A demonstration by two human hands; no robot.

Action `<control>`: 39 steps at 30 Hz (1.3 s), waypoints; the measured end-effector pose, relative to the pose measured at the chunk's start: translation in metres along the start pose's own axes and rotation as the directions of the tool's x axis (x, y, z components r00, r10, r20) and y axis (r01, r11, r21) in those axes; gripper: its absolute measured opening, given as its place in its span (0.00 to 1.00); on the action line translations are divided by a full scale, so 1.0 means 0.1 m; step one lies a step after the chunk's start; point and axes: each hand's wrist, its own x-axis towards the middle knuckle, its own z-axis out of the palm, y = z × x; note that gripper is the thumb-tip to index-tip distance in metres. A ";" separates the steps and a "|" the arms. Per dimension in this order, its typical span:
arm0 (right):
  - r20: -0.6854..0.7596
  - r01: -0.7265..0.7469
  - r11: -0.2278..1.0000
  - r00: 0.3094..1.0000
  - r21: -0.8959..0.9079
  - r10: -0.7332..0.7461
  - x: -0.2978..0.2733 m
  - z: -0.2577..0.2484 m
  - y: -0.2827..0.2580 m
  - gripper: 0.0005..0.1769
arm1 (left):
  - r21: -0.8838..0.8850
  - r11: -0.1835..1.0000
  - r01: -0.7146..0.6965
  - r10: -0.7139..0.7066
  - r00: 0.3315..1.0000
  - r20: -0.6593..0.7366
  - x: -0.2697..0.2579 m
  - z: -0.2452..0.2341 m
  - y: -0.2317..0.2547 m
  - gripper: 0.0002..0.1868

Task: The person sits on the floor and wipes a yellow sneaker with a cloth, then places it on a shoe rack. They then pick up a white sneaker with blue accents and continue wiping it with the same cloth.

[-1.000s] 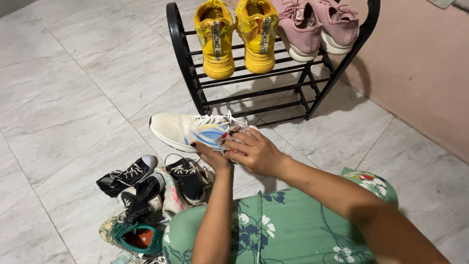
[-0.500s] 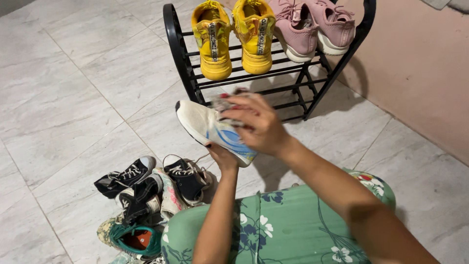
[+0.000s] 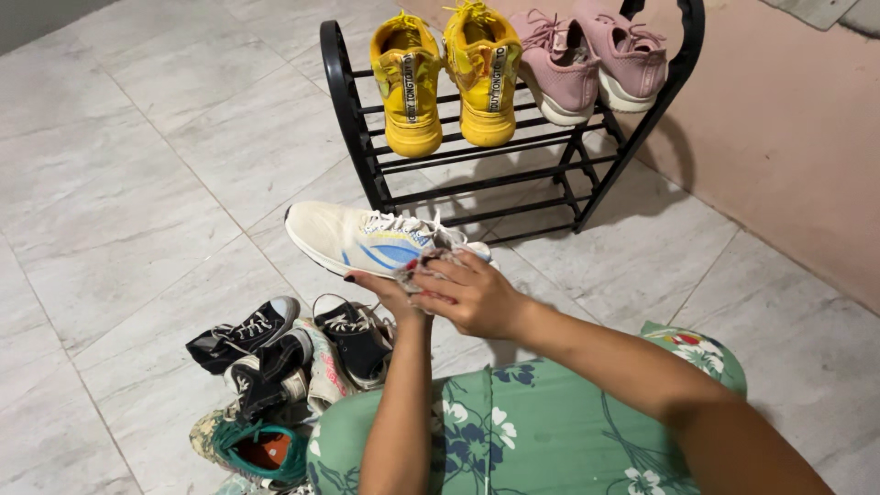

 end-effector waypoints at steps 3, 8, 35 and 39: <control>-0.021 0.102 0.994 0.995 0.039 -0.101 -0.19 -0.05 0.10 0.05 | 0.093 0.996 0.003 0.000 0.999 -0.038 -0.05 0.11 0.02 0.53; -0.005 0.118 0.993 0.993 0.028 -0.118 -0.53 -0.10 0.21 0.06 | 0.189 0.980 0.058 -0.029 0.988 -0.149 -0.16 0.28 -0.08 0.52; -0.005 0.046 0.998 0.999 0.041 -0.046 -0.67 -0.02 -0.04 0.05 | -0.014 0.969 0.248 -0.241 0.923 -0.300 -0.52 0.32 -0.01 0.47; -0.045 0.079 0.985 0.996 0.156 -0.073 -0.78 -0.05 0.16 0.06 | -0.240 0.918 0.316 -0.375 0.889 -0.263 -0.50 0.36 0.05 0.46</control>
